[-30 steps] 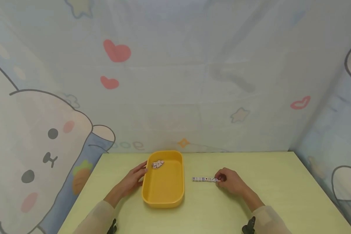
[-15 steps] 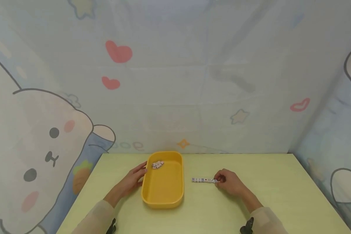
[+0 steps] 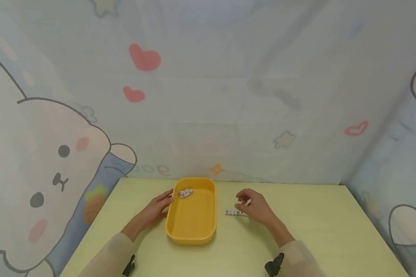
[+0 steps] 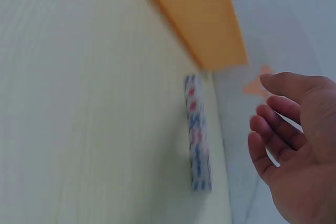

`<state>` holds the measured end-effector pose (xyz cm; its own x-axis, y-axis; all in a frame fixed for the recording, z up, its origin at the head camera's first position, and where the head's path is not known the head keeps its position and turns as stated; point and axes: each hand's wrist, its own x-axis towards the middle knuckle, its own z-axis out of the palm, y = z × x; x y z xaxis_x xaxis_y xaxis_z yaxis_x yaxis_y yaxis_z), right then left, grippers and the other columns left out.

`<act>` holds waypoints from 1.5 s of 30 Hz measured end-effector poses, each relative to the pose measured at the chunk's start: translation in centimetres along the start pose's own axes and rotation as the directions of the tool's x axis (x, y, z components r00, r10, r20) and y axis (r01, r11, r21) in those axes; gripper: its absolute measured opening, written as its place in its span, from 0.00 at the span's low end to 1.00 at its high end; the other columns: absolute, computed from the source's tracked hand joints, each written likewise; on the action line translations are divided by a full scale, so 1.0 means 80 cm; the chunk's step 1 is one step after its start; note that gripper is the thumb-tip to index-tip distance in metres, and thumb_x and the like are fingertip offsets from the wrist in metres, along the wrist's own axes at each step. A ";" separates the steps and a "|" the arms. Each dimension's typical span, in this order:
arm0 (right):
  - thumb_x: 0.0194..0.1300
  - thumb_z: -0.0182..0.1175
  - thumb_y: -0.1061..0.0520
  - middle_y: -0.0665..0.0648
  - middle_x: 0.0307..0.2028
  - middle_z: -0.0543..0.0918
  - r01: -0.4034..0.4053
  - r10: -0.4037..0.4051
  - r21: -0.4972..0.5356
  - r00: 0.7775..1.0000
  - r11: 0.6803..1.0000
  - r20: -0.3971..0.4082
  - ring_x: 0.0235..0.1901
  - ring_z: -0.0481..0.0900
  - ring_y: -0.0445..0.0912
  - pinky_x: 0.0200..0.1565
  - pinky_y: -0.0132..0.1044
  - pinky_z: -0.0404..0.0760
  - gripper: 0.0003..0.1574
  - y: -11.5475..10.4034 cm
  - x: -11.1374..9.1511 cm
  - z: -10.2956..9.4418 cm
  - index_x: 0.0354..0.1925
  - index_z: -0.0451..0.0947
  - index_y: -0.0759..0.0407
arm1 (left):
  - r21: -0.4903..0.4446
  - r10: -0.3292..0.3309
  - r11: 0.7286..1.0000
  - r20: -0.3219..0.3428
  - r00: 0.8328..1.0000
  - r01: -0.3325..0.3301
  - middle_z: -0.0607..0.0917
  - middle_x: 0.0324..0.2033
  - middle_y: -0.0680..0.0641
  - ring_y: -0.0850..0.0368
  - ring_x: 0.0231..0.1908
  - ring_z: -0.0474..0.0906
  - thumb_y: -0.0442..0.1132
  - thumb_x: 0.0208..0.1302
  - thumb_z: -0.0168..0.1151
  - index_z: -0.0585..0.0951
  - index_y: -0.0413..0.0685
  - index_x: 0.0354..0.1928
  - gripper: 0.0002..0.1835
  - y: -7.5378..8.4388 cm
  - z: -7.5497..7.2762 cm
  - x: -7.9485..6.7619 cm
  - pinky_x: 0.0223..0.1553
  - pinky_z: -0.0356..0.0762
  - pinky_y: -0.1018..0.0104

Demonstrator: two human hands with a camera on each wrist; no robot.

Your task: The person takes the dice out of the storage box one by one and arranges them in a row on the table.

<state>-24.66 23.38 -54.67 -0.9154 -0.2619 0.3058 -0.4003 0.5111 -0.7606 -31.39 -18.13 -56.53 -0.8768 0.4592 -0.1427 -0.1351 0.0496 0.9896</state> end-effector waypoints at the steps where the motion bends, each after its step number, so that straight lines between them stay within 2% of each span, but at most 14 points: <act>1: 0.72 0.70 0.58 0.65 0.47 0.84 0.003 -0.003 0.019 1.000 1.000 -0.013 0.41 0.82 0.45 0.42 0.35 0.85 0.17 -0.009 0.007 0.008 0.55 0.82 0.62 | 0.000 -0.004 1.000 -0.001 1.000 0.004 0.56 0.82 0.36 0.39 0.73 0.69 0.45 0.85 0.52 0.57 0.50 0.85 0.33 0.000 0.000 -0.001 0.66 0.79 0.50; 7: 0.70 0.71 0.59 0.62 0.49 0.86 0.034 -0.030 0.082 0.998 0.996 -0.053 0.43 0.83 0.47 0.45 0.35 0.86 0.19 -0.064 0.057 0.056 0.56 0.83 0.64 | 0.011 -0.011 1.000 -0.024 1.000 0.011 0.58 0.81 0.36 0.39 0.72 0.70 0.45 0.85 0.53 0.58 0.50 0.85 0.33 0.001 -0.003 -0.002 0.64 0.80 0.51; 11: 0.69 0.72 0.60 0.64 0.51 0.86 0.046 -0.039 0.131 0.998 0.990 -0.057 0.45 0.84 0.50 0.47 0.36 0.86 0.20 -0.092 0.086 0.090 0.57 0.83 0.66 | 0.018 -0.006 1.000 -0.021 1.000 0.006 0.59 0.81 0.35 0.39 0.72 0.70 0.45 0.84 0.53 0.58 0.50 0.84 0.33 0.002 -0.001 0.000 0.65 0.80 0.50; 15: 0.69 0.71 0.60 0.66 0.51 0.86 0.048 -0.040 0.164 0.998 0.985 -0.055 0.47 0.85 0.54 0.48 0.37 0.87 0.22 -0.104 0.106 0.130 0.57 0.82 0.69 | 0.008 0.002 1.000 -0.017 1.000 -0.002 0.60 0.80 0.34 0.37 0.72 0.70 0.46 0.84 0.54 0.59 0.48 0.84 0.34 0.000 0.003 0.002 0.65 0.79 0.48; 20: 0.69 0.70 0.63 0.68 0.52 0.84 0.044 -0.037 0.132 0.997 0.990 -0.061 0.50 0.83 0.61 0.51 0.49 0.87 0.22 -0.109 0.122 0.169 0.58 0.80 0.72 | -0.005 0.012 1.000 -0.003 1.000 -0.012 0.60 0.80 0.34 0.39 0.72 0.70 0.46 0.84 0.54 0.59 0.48 0.84 0.34 -0.002 0.001 0.003 0.67 0.78 0.46; 25: 0.69 0.70 0.63 0.67 0.53 0.85 -0.016 0.019 0.076 0.999 0.997 -0.037 0.52 0.83 0.61 0.56 0.56 0.84 0.22 -0.105 0.134 0.186 0.58 0.81 0.71 | -0.003 0.018 1.000 0.003 1.000 -0.018 0.62 0.80 0.35 0.40 0.72 0.70 0.46 0.84 0.55 0.60 0.49 0.84 0.33 -0.002 0.000 0.003 0.67 0.78 0.48; 32: 0.65 0.72 0.65 0.62 0.48 0.88 -0.040 0.040 0.030 0.999 0.999 -0.013 0.48 0.84 0.53 0.55 0.50 0.85 0.18 -0.087 0.141 0.208 0.53 0.85 0.67 | 0.008 0.023 1.000 -0.004 1.000 -0.023 0.64 0.79 0.36 0.43 0.70 0.73 0.46 0.83 0.55 0.61 0.50 0.83 0.33 0.000 0.000 0.002 0.66 0.78 0.48; 37: 0.64 0.71 0.65 0.62 0.46 0.89 -0.021 0.020 -0.035 1.000 0.999 -0.020 0.48 0.85 0.53 0.56 0.51 0.85 0.17 -0.084 0.139 0.213 0.51 0.85 0.70 | 0.004 0.019 1.000 -0.003 1.000 -0.019 0.64 0.79 0.36 0.43 0.71 0.72 0.46 0.83 0.56 0.61 0.50 0.84 0.33 0.002 0.000 0.003 0.66 0.79 0.49; 41: 0.65 0.70 0.65 0.63 0.48 0.88 -0.018 0.019 -0.068 1.000 0.997 0.006 0.50 0.84 0.56 0.59 0.53 0.82 0.18 -0.086 0.136 0.217 0.52 0.85 0.71 | 0.003 0.021 1.000 0.003 1.000 -0.021 0.62 0.79 0.36 0.41 0.71 0.72 0.47 0.83 0.56 0.60 0.50 0.84 0.34 0.001 -0.001 0.001 0.66 0.79 0.49; 45: 0.64 0.70 0.65 0.62 0.49 0.88 0.003 0.000 -0.096 0.999 0.995 0.034 0.51 0.84 0.54 0.60 0.51 0.82 0.20 -0.084 0.135 0.221 0.54 0.85 0.70 | 0.013 0.017 1.000 0.003 1.000 -0.017 0.61 0.80 0.35 0.40 0.72 0.71 0.47 0.84 0.55 0.59 0.49 0.84 0.34 0.000 -0.001 -0.001 0.66 0.79 0.48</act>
<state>-31.07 2.69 -56.39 -0.9135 -0.2891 0.2862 -0.4054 0.5869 -0.7009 -31.34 -18.22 -56.53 -0.8777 0.4623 -0.1260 -0.1141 0.0538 0.9920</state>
